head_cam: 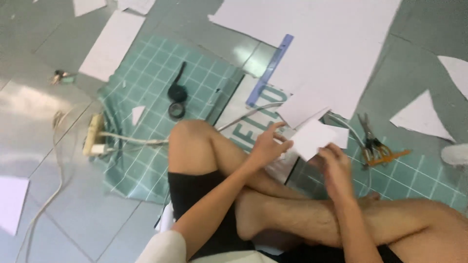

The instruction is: The person is cutting foam sheets with a utility knife and scissors, then gluing the pieces together to assemble a structure.

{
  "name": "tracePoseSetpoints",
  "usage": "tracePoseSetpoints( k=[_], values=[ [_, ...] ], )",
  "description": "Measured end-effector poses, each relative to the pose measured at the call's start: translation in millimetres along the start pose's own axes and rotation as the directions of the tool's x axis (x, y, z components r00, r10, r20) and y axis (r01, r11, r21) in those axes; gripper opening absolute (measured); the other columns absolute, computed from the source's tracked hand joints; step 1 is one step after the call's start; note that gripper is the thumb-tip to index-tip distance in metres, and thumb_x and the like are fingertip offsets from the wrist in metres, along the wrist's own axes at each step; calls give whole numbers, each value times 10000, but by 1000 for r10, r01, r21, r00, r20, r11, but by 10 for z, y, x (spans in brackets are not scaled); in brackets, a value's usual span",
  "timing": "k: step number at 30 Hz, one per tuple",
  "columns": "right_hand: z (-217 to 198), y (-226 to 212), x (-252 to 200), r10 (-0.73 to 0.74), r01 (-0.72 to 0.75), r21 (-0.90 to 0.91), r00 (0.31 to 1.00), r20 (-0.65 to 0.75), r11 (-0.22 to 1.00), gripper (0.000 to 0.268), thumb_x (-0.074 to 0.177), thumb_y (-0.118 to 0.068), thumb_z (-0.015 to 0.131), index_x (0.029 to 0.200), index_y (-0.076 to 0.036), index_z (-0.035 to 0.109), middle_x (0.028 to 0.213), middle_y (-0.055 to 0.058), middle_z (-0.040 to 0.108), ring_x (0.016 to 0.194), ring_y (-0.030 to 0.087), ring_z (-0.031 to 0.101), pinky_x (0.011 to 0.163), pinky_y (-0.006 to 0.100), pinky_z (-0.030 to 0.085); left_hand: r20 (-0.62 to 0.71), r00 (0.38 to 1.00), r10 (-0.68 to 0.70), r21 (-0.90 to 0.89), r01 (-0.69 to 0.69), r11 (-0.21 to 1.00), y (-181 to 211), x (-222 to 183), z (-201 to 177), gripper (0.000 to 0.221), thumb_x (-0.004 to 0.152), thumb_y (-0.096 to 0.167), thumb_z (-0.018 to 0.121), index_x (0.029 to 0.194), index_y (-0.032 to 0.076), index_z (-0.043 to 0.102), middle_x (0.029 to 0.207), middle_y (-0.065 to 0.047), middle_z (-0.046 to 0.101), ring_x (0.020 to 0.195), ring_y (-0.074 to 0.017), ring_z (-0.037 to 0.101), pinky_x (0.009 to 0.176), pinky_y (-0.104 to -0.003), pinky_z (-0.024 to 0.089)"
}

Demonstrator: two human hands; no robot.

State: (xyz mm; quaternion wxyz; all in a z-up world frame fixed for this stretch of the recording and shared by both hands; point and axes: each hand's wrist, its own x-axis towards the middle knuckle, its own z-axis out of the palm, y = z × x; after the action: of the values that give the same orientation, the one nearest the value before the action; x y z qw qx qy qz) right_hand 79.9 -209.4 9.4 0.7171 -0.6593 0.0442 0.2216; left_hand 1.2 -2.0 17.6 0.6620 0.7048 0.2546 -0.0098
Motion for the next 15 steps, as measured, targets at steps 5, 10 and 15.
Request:
tracePoseSetpoints(
  k=[5, 10, 15],
  values=[
    [-101, -48, -17, 32, -37, 100, 998, 47, 994, 487, 990, -149, 569, 1420, 36, 435, 1401, 215, 502, 1304, 352, 554, 1092, 491, 465, -70, 914, 400, 317, -360, 877, 152, -53, -794, 482, 889, 191, 710, 1358, 136, 609, 1026, -101, 720, 865, -239, 706, 730, -362, 606],
    [282, -237, -206, -284, 289, -435, 956, 78, 853, 606, 981, -26, 569, 1524, 42, 310, 1413, 211, 450, 1198, 287, 526, 1007, 368, 424, -327, 696, 640, 446, -483, 753, 42, -510, -2409, 393, 811, -10, 684, 1195, 64, 715, 1023, -98, 723, 833, -182, 658, 757, -291, 555],
    [1537, -554, -313, -424, 557, -402, 824, 375, 727, 316, 1033, -41, 614, 1332, 61, 594, 1233, 248, 644, 1260, 376, 599, 1061, 477, 441, -163, 967, 195, 860, 43, 508, -412, -1011, -3384, 430, 862, 246, 751, 1275, 139, 703, 1201, -121, 738, 1175, -350, 659, 1042, -535, 501]
  ],
)
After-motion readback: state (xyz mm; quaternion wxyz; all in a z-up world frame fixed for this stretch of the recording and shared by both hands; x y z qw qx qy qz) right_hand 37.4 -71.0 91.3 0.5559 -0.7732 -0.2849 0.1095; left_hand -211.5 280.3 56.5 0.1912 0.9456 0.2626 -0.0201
